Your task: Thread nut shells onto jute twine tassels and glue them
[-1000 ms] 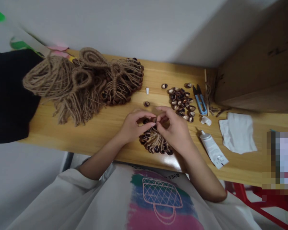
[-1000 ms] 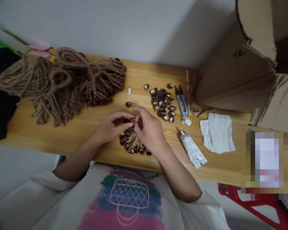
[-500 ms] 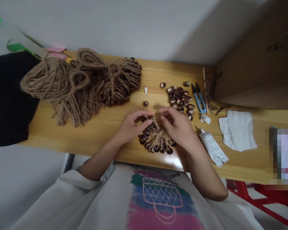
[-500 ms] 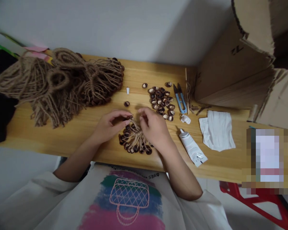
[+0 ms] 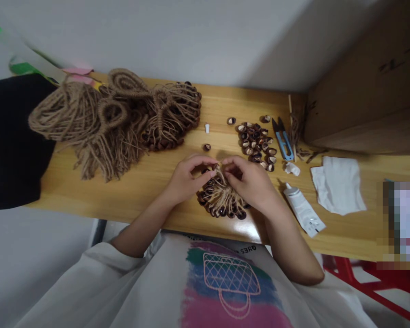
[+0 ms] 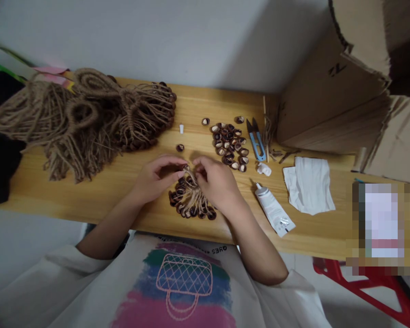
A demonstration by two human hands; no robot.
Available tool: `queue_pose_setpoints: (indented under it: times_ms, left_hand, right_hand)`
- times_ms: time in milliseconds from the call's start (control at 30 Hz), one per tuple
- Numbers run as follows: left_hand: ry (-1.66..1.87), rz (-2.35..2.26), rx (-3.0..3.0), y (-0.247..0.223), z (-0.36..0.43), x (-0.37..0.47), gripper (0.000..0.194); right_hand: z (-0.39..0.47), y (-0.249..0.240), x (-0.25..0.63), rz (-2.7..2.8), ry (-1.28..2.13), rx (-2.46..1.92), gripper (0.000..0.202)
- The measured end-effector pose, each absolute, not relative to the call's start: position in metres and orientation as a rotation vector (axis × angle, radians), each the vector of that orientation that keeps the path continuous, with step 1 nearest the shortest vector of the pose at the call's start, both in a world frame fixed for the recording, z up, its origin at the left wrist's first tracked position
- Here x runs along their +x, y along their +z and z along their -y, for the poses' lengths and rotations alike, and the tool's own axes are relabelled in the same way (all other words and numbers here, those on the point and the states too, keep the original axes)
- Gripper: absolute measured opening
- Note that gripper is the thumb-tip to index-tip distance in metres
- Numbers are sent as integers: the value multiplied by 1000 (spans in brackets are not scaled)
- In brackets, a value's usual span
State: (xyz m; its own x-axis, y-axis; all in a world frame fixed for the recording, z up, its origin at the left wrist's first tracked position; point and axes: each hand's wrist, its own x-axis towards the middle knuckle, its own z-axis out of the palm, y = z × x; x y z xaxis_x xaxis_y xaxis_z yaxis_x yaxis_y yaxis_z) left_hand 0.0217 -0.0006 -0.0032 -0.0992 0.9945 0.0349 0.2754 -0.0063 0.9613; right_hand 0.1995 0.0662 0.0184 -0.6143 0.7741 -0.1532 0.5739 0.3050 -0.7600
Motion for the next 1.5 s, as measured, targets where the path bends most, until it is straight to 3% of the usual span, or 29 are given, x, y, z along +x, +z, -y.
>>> queue_pose_setpoints:
  times_ms: [633, 1067, 1500]
  left_hand:
    - [1132, -1460, 1352, 0, 1, 20, 19]
    - [1142, -1460, 1344, -1, 1, 20, 20]
    - [1000, -1649, 1565, -1, 1, 26, 17]
  right_hand:
    - [-65, 16, 195, 2441, 1080, -1370, 48]
    - [-67, 13, 197, 2426, 919, -1393, 45]
    - [-67, 17, 197, 2407, 983, -1417, 45]
